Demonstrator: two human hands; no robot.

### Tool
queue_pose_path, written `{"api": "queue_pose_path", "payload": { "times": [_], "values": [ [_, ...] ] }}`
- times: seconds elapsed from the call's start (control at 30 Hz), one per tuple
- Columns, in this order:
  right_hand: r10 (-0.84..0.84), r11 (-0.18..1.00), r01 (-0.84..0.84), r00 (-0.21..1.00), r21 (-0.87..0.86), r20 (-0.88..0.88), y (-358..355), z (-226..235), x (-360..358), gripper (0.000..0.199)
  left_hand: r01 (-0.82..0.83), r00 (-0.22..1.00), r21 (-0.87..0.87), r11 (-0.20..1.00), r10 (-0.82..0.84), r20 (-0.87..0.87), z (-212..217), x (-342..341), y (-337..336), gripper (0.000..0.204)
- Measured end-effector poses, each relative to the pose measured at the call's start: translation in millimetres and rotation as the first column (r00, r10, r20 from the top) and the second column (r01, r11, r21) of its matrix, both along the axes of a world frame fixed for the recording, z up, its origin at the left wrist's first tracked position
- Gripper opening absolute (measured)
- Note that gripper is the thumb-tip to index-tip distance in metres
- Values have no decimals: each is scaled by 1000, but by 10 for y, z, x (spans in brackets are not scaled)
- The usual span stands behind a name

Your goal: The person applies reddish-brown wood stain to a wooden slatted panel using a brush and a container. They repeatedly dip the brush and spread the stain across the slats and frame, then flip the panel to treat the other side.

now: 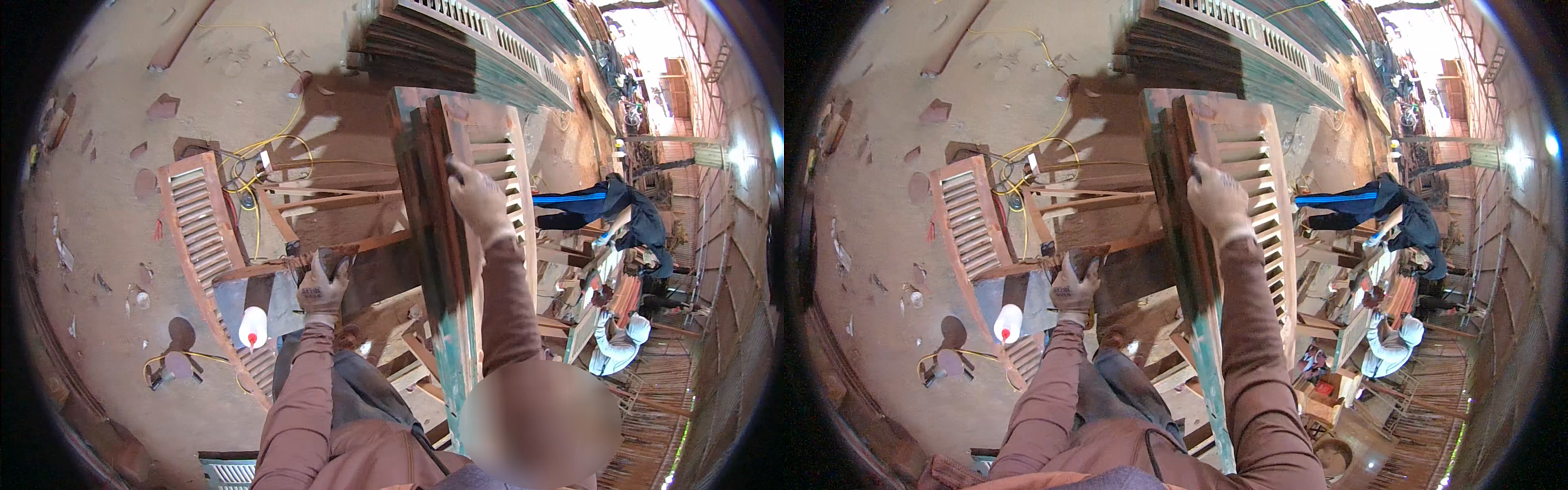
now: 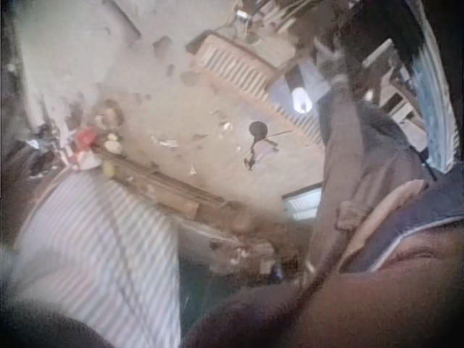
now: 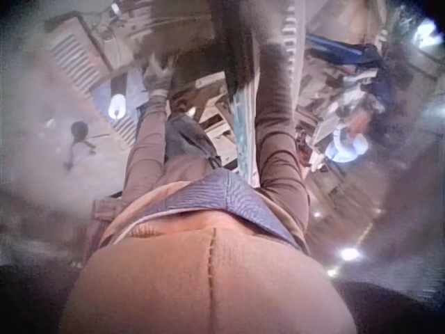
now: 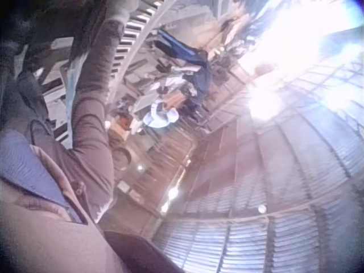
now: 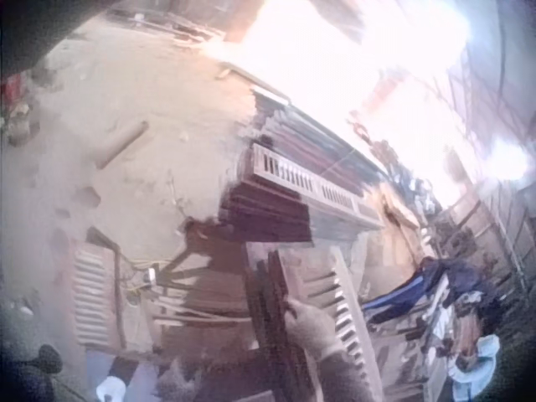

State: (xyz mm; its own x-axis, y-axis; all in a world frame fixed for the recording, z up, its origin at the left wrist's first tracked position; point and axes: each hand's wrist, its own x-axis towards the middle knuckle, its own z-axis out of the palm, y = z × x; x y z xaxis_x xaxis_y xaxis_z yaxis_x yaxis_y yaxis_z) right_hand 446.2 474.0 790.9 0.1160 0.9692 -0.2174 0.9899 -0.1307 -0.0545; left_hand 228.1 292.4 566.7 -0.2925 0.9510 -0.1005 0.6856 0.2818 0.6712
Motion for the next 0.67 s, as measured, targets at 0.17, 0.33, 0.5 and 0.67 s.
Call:
{"api": "queue_pose_path", "payload": {
  "times": [0.17, 0.33, 0.5, 0.67],
  "values": [
    [-66, 983, 142, 867, 116, -494, -1241, 57, -312, 27, -17, 998, 148, 989, 7, 69, -143, 7, 7, 48],
    [-80, 996, 92, 874, 2, -480, -2032, -216, -212, 33, -321, 817, 138, 937, 200, 541, -127, 189, 86, 38],
    [301, 946, -226, 877, 231, -375, -2132, -251, 17, 86, -55, -104, -371, 927, 364, 926, 1069, 358, 74, 23],
    [232, 953, 17, 600, 302, -766, -2169, -855, 163, 100, 13, -241, -420, 908, 410, 880, 1554, 771, -43, 31]
  ]
}}
